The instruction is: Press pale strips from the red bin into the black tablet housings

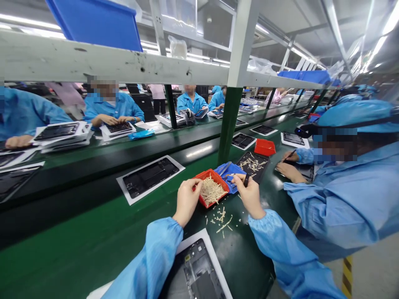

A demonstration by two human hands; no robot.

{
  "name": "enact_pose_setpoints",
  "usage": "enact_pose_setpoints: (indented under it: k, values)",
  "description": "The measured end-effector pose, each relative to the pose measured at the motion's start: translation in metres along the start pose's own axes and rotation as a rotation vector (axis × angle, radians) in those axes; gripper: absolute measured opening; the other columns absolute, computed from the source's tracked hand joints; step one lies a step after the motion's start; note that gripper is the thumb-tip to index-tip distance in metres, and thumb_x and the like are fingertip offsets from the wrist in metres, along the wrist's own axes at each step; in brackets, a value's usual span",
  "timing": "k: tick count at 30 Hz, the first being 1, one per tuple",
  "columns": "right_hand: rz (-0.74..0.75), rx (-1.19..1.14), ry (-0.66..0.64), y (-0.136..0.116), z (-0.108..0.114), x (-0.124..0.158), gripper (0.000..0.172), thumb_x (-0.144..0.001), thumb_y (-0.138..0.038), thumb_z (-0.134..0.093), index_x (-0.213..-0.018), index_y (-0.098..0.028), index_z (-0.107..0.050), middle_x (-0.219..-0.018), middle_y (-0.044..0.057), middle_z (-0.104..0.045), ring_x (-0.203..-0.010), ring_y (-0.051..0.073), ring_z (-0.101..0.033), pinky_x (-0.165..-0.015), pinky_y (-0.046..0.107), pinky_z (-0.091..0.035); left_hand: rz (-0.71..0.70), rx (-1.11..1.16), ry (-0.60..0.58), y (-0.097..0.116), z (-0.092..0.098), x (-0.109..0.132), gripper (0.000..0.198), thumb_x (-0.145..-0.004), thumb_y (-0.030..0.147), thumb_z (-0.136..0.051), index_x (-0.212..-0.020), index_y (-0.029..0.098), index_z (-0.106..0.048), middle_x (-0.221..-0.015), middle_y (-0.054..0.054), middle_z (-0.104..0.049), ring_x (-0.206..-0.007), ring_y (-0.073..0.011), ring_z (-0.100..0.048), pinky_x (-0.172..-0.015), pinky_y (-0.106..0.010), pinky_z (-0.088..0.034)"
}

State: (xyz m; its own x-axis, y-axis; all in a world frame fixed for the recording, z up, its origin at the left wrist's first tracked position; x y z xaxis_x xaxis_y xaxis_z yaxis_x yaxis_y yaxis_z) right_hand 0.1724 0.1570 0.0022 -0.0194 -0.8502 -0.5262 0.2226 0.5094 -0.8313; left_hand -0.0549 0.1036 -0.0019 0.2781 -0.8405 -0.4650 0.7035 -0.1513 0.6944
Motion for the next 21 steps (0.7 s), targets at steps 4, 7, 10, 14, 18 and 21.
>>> enact_pose_setpoints:
  k: [4, 7, 10, 14, 18, 21]
  values:
    - [0.057, 0.04, -0.033, 0.004, -0.009, 0.002, 0.022, -0.085, -0.034, -0.057, -0.088, -0.014, -0.067, -0.077, 0.007, -0.069, -0.071, 0.02, -0.064, -0.068, 0.032, -0.052, -0.008, 0.042, -0.044, 0.003, -0.011, -0.002, 0.024, -0.084, 0.022, -0.051, -0.104, 0.023, -0.065, -0.09, -0.003, -0.071, -0.081, -0.0189, -0.064, -0.074, -0.032, -0.047]
    - [0.117, 0.072, -0.086, -0.003, -0.019, 0.01, 0.016, -0.084, -0.028, -0.058, -0.086, -0.016, -0.068, -0.081, 0.007, -0.069, -0.072, 0.019, -0.063, -0.067, 0.031, -0.051, -0.055, 0.071, -0.056, 0.013, -0.009, 0.004, 0.03, -0.085, 0.018, -0.048, -0.111, 0.022, -0.062, -0.101, -0.006, -0.068, -0.092, -0.0202, -0.062, -0.083, -0.036, -0.047]
    - [0.172, 0.085, -0.164, -0.015, -0.032, 0.02, 0.012, -0.082, -0.023, -0.058, -0.084, -0.018, -0.069, -0.081, 0.006, -0.068, -0.072, 0.019, -0.063, -0.066, 0.03, -0.051, -0.127, 0.115, -0.105, 0.029, -0.007, 0.014, 0.026, -0.084, 0.02, -0.051, -0.106, 0.022, -0.065, -0.106, -0.006, -0.067, -0.099, -0.0217, -0.06, -0.091, -0.039, -0.044]
    - [0.245, 0.076, -0.264, -0.036, -0.049, 0.035, 0.013, -0.08, -0.016, -0.058, -0.087, -0.019, -0.069, -0.082, 0.005, -0.069, -0.076, 0.019, -0.064, -0.071, 0.031, -0.052, -0.165, 0.201, -0.173, 0.048, -0.004, 0.028, 0.029, -0.082, 0.019, -0.053, -0.108, 0.025, -0.065, -0.11, -0.004, -0.067, -0.104, -0.0216, -0.059, -0.095, -0.039, -0.043]
    - [0.198, -0.033, -0.309, -0.051, -0.053, 0.041, 0.013, -0.083, -0.022, -0.059, -0.09, -0.019, -0.069, -0.086, 0.006, -0.071, -0.077, 0.019, -0.065, -0.07, 0.03, -0.053, -0.057, 0.288, -0.172, 0.044, 0.011, 0.034, 0.025, -0.081, 0.027, -0.057, -0.103, 0.025, -0.067, -0.105, -0.004, -0.068, -0.099, -0.0227, -0.06, -0.091, -0.038, -0.045]
    - [0.122, -0.157, -0.291, -0.057, -0.047, 0.041, 0.024, -0.09, -0.031, -0.051, -0.09, -0.017, -0.07, -0.083, 0.006, -0.069, -0.076, 0.018, -0.064, -0.068, 0.03, -0.052, 0.116, 0.375, -0.18, 0.028, 0.028, 0.04, 0.023, -0.08, 0.037, -0.059, -0.094, 0.023, -0.07, -0.091, -0.004, -0.07, -0.08, -0.0199, -0.063, -0.074, -0.032, -0.05]
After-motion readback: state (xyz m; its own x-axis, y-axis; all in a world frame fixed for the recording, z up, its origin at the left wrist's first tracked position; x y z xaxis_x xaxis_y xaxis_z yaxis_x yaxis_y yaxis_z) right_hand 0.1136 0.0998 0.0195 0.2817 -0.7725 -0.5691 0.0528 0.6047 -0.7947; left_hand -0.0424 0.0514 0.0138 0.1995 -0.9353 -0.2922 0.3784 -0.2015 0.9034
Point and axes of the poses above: each hand's wrist, its own x-axis away from the middle knuckle, its own z-axis out of the back of the hand, y = z × x, the point moved 7 cm from there along -x, towards the middle knuckle
